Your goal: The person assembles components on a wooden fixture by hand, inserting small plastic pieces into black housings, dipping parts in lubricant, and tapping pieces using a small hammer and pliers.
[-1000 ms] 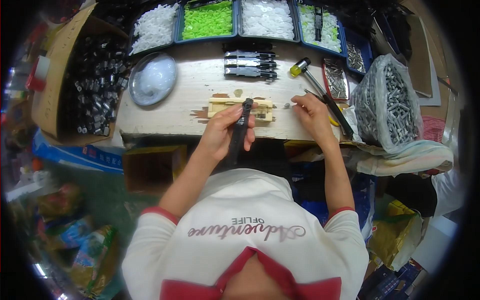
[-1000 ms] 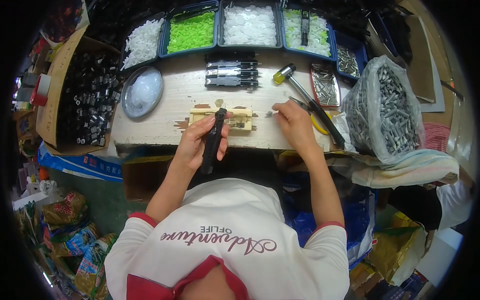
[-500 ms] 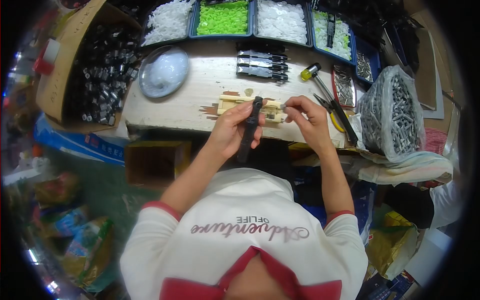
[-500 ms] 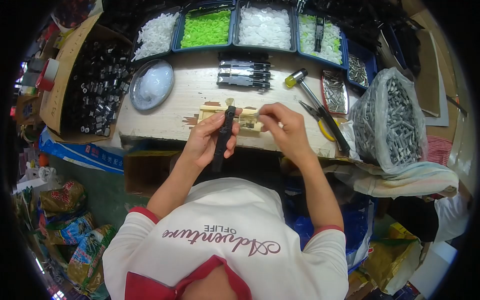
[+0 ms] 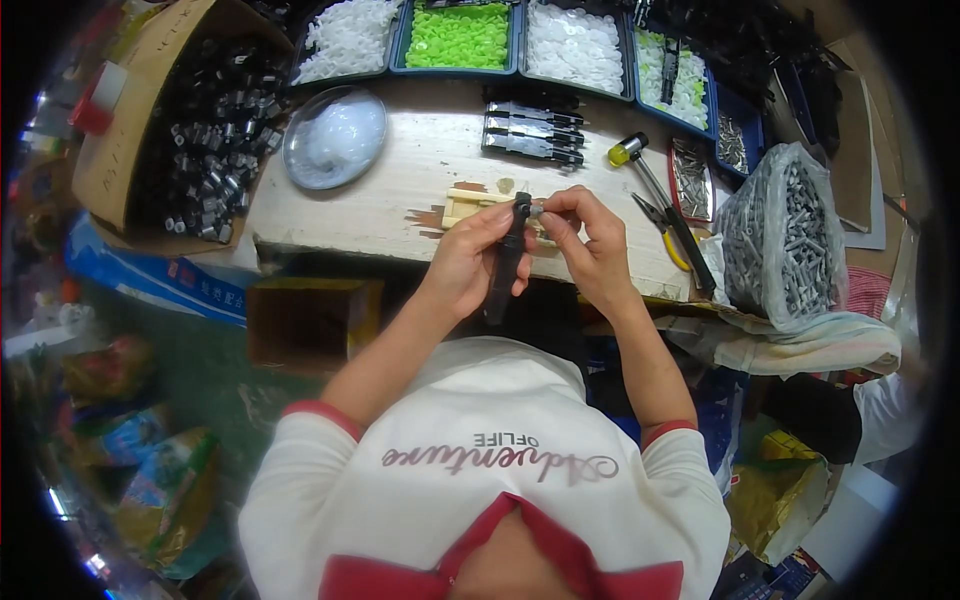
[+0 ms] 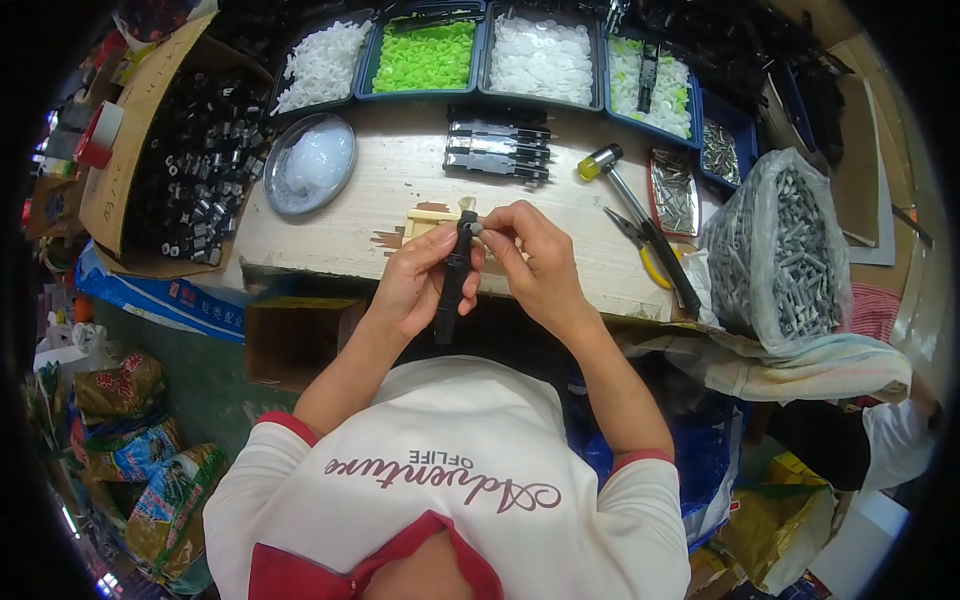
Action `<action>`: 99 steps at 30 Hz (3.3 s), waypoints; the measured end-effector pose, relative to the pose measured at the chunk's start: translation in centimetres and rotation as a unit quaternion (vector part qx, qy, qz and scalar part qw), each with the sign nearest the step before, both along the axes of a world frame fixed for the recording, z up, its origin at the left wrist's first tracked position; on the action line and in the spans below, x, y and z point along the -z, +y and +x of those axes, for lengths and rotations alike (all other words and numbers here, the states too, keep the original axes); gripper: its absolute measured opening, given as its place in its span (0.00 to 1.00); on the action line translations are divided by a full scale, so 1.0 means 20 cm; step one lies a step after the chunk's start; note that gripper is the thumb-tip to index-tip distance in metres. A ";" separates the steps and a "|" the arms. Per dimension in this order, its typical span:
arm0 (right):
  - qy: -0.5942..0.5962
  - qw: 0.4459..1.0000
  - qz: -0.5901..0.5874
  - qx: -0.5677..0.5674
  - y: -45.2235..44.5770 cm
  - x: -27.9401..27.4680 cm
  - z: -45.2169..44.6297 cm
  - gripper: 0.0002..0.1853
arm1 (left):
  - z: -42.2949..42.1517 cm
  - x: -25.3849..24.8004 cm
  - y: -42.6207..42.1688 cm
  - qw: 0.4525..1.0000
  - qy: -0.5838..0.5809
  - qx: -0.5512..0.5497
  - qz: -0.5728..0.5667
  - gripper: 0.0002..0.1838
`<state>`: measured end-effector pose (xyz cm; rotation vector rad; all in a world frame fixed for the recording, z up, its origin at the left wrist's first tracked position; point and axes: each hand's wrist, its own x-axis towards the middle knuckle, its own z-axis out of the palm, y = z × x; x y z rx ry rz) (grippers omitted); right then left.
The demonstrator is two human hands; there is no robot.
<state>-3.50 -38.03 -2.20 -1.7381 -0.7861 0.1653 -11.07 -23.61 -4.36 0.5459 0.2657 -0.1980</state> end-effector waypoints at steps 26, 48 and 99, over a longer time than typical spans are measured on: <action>-0.258 0.966 0.027 0.011 0.05 0.04 -0.04 0.11 | -0.04 -0.03 -0.06 0.971 -0.012 -0.055 0.230 0.23; -0.228 0.970 0.080 0.018 0.06 0.08 -0.04 0.14 | -0.05 -0.05 -0.04 0.905 -0.072 -0.051 0.416 0.21; 0.045 0.994 0.093 0.032 0.08 0.08 -0.06 0.03 | -0.01 -0.09 0.01 0.945 -0.016 -0.043 0.325 0.18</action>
